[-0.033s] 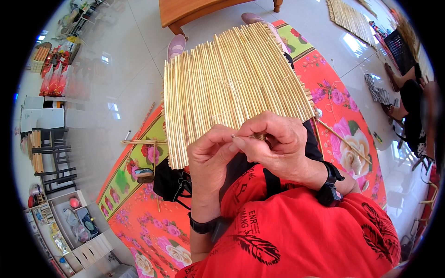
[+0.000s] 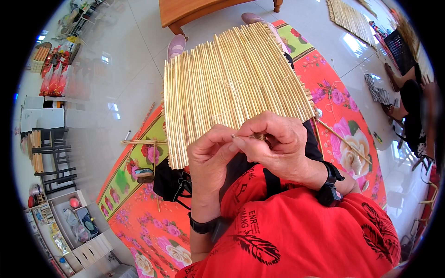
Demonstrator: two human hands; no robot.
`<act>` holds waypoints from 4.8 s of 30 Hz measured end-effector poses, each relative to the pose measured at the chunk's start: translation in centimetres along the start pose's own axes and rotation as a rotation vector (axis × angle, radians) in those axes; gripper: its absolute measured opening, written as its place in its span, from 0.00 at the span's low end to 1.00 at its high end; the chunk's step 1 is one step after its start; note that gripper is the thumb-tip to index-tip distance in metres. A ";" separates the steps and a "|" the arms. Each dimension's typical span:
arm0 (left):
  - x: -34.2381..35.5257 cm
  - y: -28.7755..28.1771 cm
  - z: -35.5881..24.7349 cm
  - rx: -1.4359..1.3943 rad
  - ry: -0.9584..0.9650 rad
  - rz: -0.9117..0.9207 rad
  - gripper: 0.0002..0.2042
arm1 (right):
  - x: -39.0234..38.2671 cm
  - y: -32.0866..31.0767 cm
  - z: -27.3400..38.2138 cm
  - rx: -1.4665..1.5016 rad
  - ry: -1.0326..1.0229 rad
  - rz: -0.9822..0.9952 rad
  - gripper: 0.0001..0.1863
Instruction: The person uses a needle and thread to sew across a row of bamboo sticks, securing them together to form a mat. The person pulls the thread tight and repositions the needle for the next stitch along the edge of the bamboo bundle.
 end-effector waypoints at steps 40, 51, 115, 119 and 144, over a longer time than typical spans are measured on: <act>-4.3 -9.2 0.2 -0.070 -0.241 -0.176 0.05 | 1.5 0.6 7.0 1.367 -0.439 0.709 0.25; 0.8 -10.8 2.9 0.157 -0.328 -0.257 0.04 | 3.0 2.4 3.8 1.456 -0.313 0.700 0.28; 2.8 0.0 0.4 -0.032 -0.062 0.030 0.04 | 2.6 -1.3 -1.4 0.728 0.527 -0.064 0.04; 2.9 0.4 0.4 -0.030 -0.098 0.072 0.04 | 2.3 -1.1 -1.6 0.706 0.545 -0.016 0.04; 2.5 0.5 0.6 -0.160 -0.182 -0.038 0.05 | 1.7 -1.7 -1.0 0.287 0.374 0.030 0.04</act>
Point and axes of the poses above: each hand's wrist, its own x-axis towards the middle knuckle, its own y-axis out of the palm, z = x × y, the point moved 2 cm from there along x, towards the middle knuckle, and after that the axes turned 9 degrees about z, right-handed, at the moved point
